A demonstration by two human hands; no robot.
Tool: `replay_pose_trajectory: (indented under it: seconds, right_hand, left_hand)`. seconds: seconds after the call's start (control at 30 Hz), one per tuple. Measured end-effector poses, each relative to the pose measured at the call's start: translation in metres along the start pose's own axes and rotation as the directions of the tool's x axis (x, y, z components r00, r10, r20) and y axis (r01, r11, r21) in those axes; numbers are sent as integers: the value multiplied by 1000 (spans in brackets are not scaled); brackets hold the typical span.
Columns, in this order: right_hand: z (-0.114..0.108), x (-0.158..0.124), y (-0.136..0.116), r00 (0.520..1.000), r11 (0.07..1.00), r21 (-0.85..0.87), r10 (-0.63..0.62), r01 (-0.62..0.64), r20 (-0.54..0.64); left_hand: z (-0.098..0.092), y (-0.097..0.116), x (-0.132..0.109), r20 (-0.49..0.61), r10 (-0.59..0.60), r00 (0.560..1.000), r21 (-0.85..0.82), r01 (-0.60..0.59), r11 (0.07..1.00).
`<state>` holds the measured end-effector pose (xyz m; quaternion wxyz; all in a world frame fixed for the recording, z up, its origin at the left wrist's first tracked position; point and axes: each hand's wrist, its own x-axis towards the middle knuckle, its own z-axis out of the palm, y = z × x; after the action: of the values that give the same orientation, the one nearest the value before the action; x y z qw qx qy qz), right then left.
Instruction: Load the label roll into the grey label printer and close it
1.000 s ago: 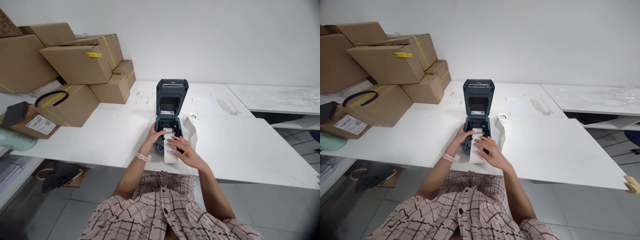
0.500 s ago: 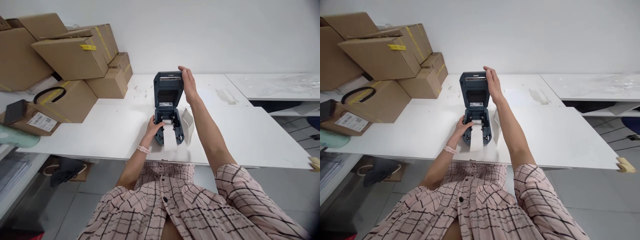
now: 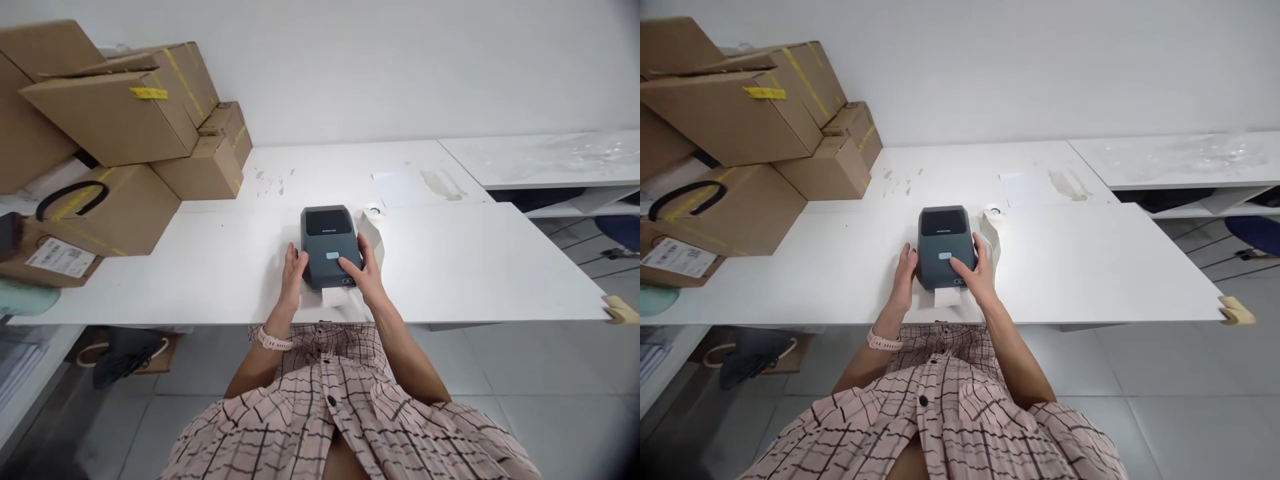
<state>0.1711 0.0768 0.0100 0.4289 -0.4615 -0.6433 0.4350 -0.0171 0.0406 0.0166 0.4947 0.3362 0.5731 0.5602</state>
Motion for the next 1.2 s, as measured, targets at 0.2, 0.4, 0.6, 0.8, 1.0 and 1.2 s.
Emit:
replay_pose_trajectory:
  seconds: [0.2, 0.4, 0.6, 0.8, 1.0, 1.2]
  right_hand:
    - [6, -3, 8, 987, 966, 227, 143, -123, -76]
    - [7, -4, 13, 992, 988, 141, 80, -65, -99]
    - [10, -2, 12, 989, 971, 226, 99, -72, -112]
    - [12, -1, 12, 987, 968, 241, 101, -69, -123]
    - [13, -2, 14, 979, 958, 280, 119, -69, -163]
    - [14, -8, 8, 939, 989, -71, -147, 131, -312]
  left_hand:
    - [6, -1, -3, 108, -37, 993, 2, 37, 999]
    - [9, -4, 4, 74, 72, 995, -3, -72, 997]
    - [9, -31, -37, -81, 145, 986, 169, -129, 977]
    - [4, -51, -73, -56, -134, 989, 89, 139, 986]
    - [15, -12, -60, 274, -288, 918, 44, 287, 957]
    - [14, -35, -58, 202, -81, 976, 214, 36, 976]
